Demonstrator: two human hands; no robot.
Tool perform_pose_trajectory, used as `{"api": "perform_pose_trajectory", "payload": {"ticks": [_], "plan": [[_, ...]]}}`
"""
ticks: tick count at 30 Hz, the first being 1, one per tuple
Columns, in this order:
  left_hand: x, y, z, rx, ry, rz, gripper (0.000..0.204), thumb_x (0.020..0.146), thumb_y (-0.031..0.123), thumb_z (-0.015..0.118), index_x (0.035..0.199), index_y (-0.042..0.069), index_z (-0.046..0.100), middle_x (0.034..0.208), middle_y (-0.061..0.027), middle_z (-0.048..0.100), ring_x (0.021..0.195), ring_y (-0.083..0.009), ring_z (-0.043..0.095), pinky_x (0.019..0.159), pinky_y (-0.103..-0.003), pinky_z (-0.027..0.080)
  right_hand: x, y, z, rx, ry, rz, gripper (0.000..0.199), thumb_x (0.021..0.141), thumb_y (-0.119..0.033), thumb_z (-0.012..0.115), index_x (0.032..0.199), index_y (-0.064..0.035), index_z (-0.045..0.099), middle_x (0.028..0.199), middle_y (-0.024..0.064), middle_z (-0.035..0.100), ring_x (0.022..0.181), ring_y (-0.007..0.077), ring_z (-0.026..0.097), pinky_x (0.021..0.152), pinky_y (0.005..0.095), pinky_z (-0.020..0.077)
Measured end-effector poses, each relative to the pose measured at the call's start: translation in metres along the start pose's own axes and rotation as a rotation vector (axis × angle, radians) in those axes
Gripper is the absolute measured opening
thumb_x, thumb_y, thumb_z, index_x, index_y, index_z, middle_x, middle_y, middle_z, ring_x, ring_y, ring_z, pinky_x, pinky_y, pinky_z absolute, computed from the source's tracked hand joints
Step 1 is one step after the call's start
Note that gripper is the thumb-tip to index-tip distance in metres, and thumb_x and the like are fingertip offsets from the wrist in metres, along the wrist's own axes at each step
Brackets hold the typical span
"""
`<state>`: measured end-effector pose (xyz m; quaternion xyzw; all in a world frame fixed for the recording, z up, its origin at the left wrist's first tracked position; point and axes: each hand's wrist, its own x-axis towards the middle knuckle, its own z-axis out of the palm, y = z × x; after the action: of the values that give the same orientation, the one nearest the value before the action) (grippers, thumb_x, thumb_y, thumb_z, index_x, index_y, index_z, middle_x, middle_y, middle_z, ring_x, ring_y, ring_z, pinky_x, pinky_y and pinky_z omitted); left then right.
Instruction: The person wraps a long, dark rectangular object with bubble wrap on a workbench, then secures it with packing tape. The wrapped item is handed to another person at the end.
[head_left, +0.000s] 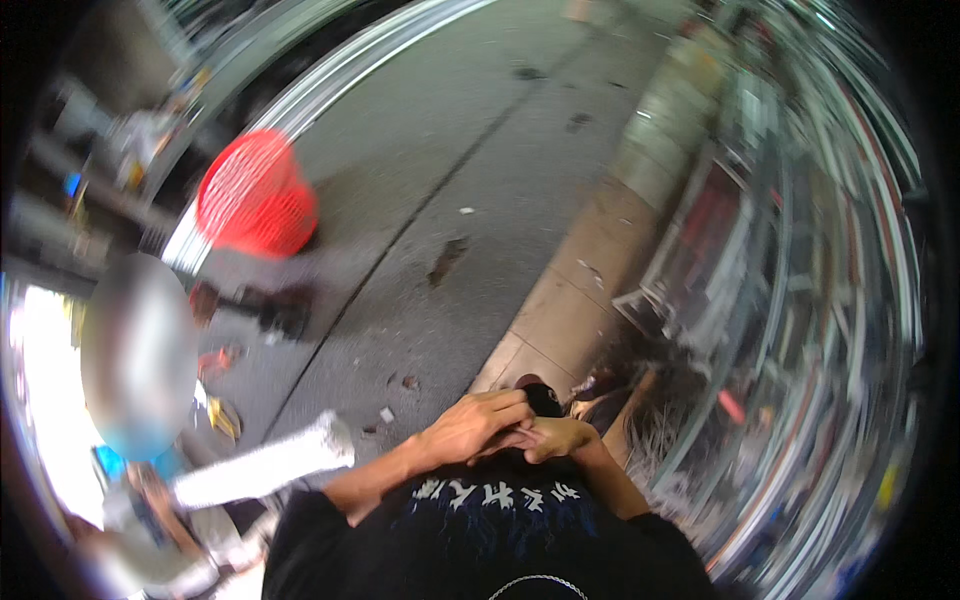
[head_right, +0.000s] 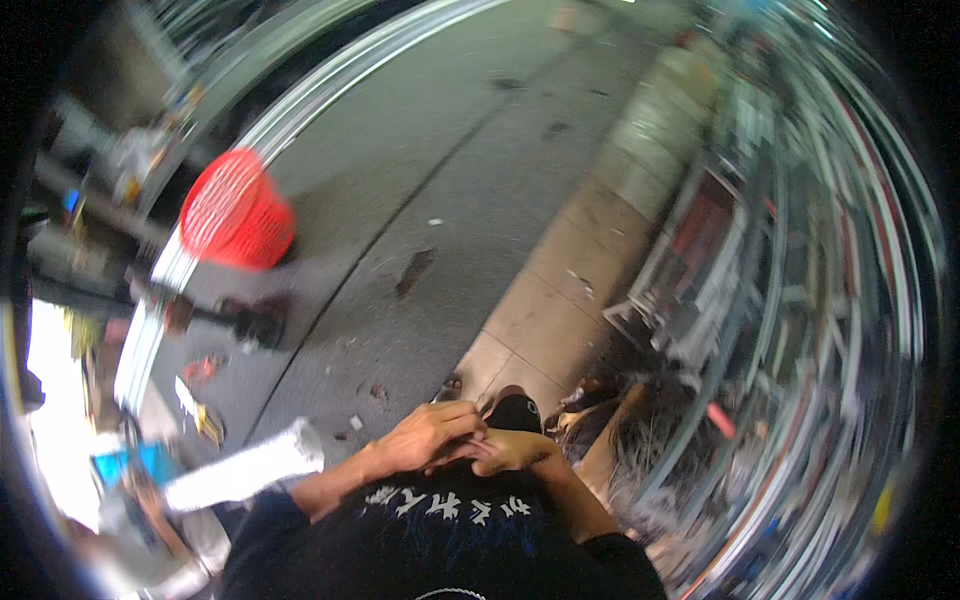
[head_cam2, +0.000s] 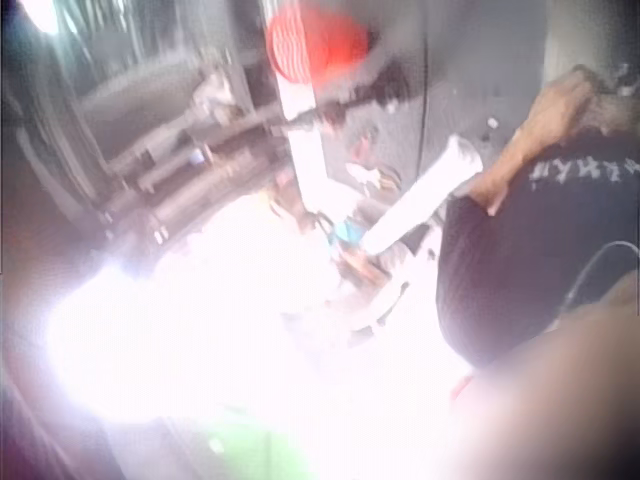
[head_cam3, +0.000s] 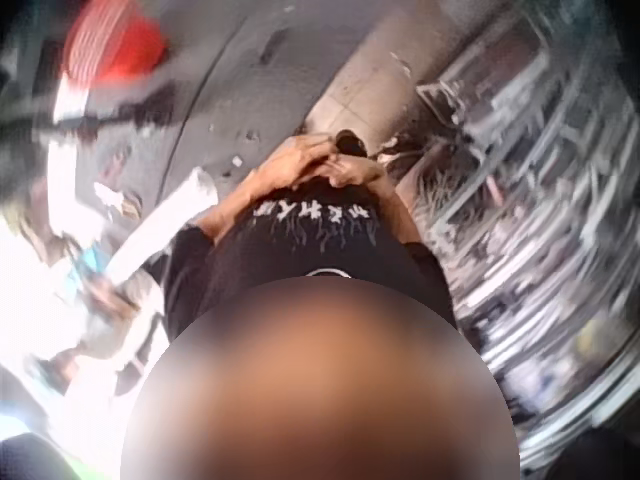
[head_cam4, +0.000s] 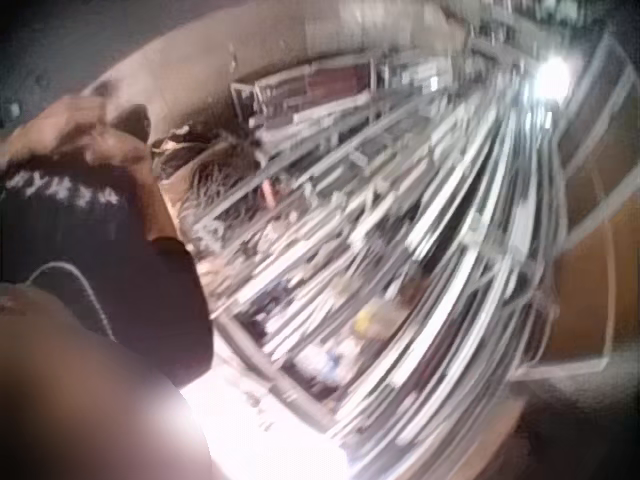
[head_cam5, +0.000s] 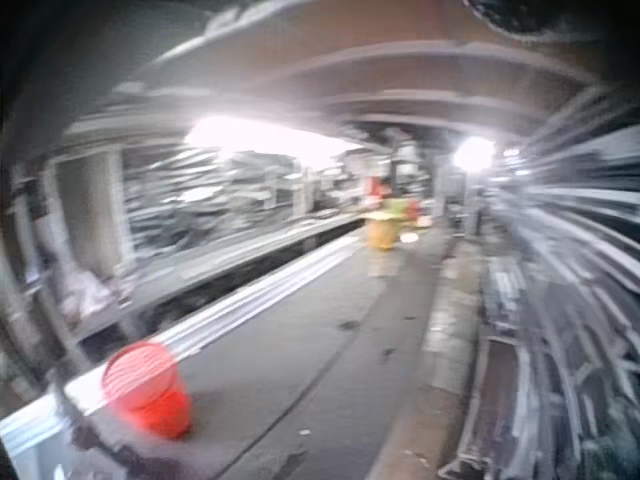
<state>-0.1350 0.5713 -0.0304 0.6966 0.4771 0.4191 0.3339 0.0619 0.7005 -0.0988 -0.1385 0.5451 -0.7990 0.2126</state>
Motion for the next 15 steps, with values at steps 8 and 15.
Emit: {"api": "perform_pose_trajectory", "payload": {"ticks": [8, 15], "plan": [[0.082, -0.021, 0.029, 0.131, 0.177, -0.113, 0.027, 0.103, 0.027, 0.067, 0.113, 0.004, 0.057, 0.11, -0.0157, 0.057, 0.097, -0.0413, 0.065, 0.087, -0.052, 0.052, -0.06, -0.026, -0.12, 0.116, -0.194, 0.172, 0.094, 0.099, -0.058, 0.075, 0.159, 0.0073, 0.044, 0.16, 0.0222, 0.054, 0.15, 0.0292, 0.049, 0.125, 0.0416, 0.0366], [0.173, -0.014, 0.056, 0.217, 0.362, -0.34, 0.02, 0.089, 0.017, 0.083, 0.1, 0.008, 0.069, 0.097, -0.0107, 0.061, 0.088, -0.0353, 0.067, 0.076, -0.044, 0.054, -0.095, -0.075, -0.194, -0.015, -0.36, 0.227, 0.08, 0.104, -0.048, 0.073, 0.153, 0.01, 0.049, 0.154, 0.0224, 0.058, 0.144, 0.0288, 0.052, 0.123, 0.0406, 0.039]]}}
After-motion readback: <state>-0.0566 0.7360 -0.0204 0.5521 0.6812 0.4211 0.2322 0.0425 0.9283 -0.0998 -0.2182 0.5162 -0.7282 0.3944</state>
